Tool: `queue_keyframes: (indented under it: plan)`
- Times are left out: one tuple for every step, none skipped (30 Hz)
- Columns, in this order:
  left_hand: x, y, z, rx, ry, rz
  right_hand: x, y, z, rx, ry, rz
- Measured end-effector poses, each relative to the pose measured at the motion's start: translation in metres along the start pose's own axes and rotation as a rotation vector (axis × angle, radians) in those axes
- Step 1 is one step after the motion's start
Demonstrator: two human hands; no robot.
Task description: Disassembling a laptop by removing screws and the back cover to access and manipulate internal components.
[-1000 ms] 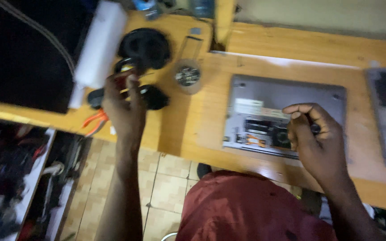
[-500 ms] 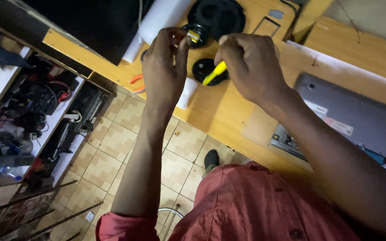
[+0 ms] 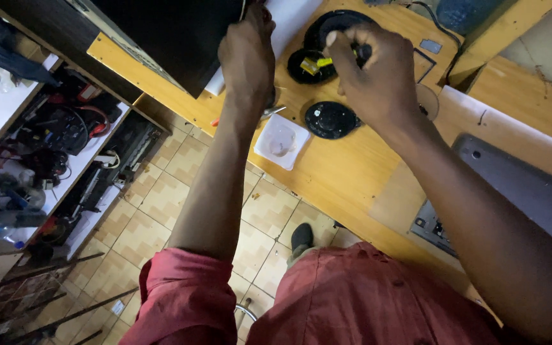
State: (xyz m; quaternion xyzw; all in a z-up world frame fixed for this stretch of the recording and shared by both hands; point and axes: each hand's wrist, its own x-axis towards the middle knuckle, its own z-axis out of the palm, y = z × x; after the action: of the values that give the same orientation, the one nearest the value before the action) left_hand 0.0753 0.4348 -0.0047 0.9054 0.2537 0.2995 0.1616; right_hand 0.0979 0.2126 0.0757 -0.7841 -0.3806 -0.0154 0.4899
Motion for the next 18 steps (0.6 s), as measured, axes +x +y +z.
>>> queue_keyframes:
  plan:
    - [0.000,-0.002,0.003,-0.002,0.001,0.000,-0.001,0.000,-0.001,-0.003,0.000,-0.001]
    - [-0.002,-0.005,0.005,-0.035,0.007,-0.001,-0.004,0.000,-0.001,0.008,-0.008,0.003]
    - [-0.004,-0.007,0.008,-0.067,0.012,-0.002,-0.007,0.000,-0.001,0.018,-0.016,0.007]
    - [-0.005,-0.007,0.007,-0.066,0.009,-0.003,-0.009,0.001,0.000,0.019,-0.016,0.009]
    - [-0.005,-0.006,0.006,-0.041,-0.003,0.003,-0.012,0.003,0.001,0.003,-0.029,-0.018]
    - [-0.005,-0.005,0.005,-0.017,-0.012,0.008,-0.013,0.004,0.000,-0.015,-0.042,-0.048]
    - [-0.004,-0.004,0.006,-0.018,-0.013,0.007,-0.013,0.004,-0.002,-0.016,-0.043,-0.048]
    - [-0.005,-0.005,0.005,-0.053,-0.011,0.010,-0.015,0.003,-0.002,0.026,-0.042,-0.051]
    - [-0.005,-0.006,0.005,-0.088,-0.010,0.013,-0.017,0.003,-0.003,0.069,-0.041,-0.053]
    - [-0.014,0.004,-0.002,-0.090,-0.011,0.013,-0.020,0.003,-0.007,0.067,-0.042,-0.052]
    - [-0.022,0.015,-0.009,-0.085,0.024,-0.045,-0.023,0.004,-0.011,0.072,-0.011,-0.004]
    - [-0.030,0.026,-0.015,-0.082,0.056,-0.099,-0.026,0.005,-0.016,0.076,0.022,0.048]
    - [-0.049,0.047,-0.024,-0.086,0.051,-0.097,-0.030,0.009,-0.023,0.071,0.025,0.052]
    - [-0.069,0.069,-0.034,-0.238,0.138,0.018,-0.037,0.013,-0.031,0.103,0.070,0.108]
    - [-0.090,0.090,-0.044,-0.391,0.224,0.133,-0.043,0.016,-0.039,0.134,0.117,0.163]
    - [-0.105,0.105,-0.036,-0.392,0.220,0.135,-0.049,0.028,-0.048,0.133,0.119,0.166]
    - [-0.120,0.119,-0.029,-0.472,0.059,0.209,-0.054,0.039,-0.058,0.092,0.188,0.103]
    - [-0.138,0.133,-0.022,-0.548,-0.110,0.282,-0.064,0.050,-0.067,0.050,0.257,0.045]
